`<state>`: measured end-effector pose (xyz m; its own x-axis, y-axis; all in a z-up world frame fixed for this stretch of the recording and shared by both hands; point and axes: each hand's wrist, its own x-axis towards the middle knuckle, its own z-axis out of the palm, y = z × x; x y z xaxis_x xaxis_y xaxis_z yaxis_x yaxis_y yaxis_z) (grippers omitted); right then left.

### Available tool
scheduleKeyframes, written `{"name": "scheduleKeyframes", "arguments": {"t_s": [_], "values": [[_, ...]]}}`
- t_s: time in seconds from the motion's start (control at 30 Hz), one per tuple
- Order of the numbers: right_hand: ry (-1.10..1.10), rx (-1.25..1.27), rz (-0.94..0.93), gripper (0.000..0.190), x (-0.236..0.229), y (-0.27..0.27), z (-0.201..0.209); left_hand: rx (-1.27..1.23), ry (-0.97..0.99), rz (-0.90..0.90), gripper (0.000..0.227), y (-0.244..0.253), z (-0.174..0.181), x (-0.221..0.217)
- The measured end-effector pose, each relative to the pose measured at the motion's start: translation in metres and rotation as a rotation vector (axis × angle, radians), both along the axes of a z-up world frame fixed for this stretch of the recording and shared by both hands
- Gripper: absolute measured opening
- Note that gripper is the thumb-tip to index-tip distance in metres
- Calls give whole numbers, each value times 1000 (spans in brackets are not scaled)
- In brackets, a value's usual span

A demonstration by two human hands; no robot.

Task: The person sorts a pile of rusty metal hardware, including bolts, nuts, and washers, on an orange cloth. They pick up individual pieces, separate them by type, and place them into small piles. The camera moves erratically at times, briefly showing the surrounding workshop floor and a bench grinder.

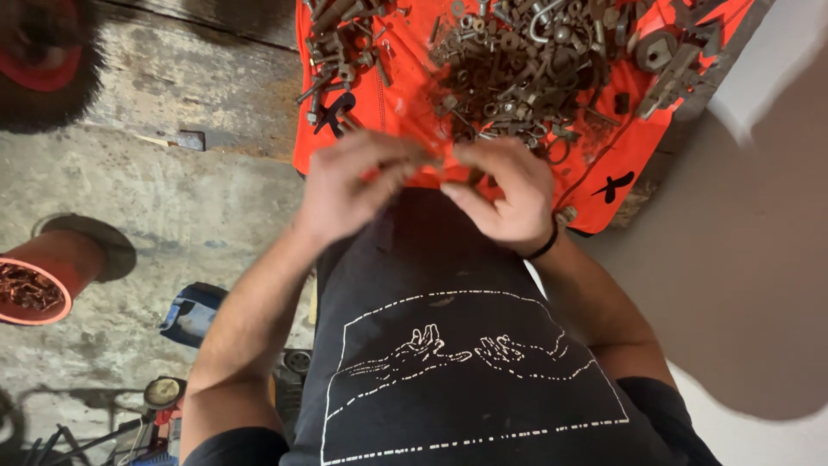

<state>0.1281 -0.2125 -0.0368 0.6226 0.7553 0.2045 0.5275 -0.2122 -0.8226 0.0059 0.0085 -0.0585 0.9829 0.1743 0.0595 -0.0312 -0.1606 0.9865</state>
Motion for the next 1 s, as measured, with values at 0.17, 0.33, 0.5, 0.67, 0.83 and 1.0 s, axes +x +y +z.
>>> {"name": "scheduleKeyframes", "arguments": {"t_s": [0.17,0.33,0.5,0.67,0.83,1.0], "values": [[25,-242,-104,32,18,-16,-9,468,65,206,20,33,-44,2],[141,-327,-215,26,32,-34,-20,512,157,328,23,40,-53,1],[57,-370,-203,24,42,-25,-25,523,116,385,32,40,-63,3],[-407,-544,-126,35,57,-5,-45,445,111,373,38,45,-66,0],[-488,-568,-80,35,69,3,-50,271,189,402,37,43,-56,-3],[-500,-518,-53,22,77,0,-56,251,163,339,30,35,-44,-4]]}}
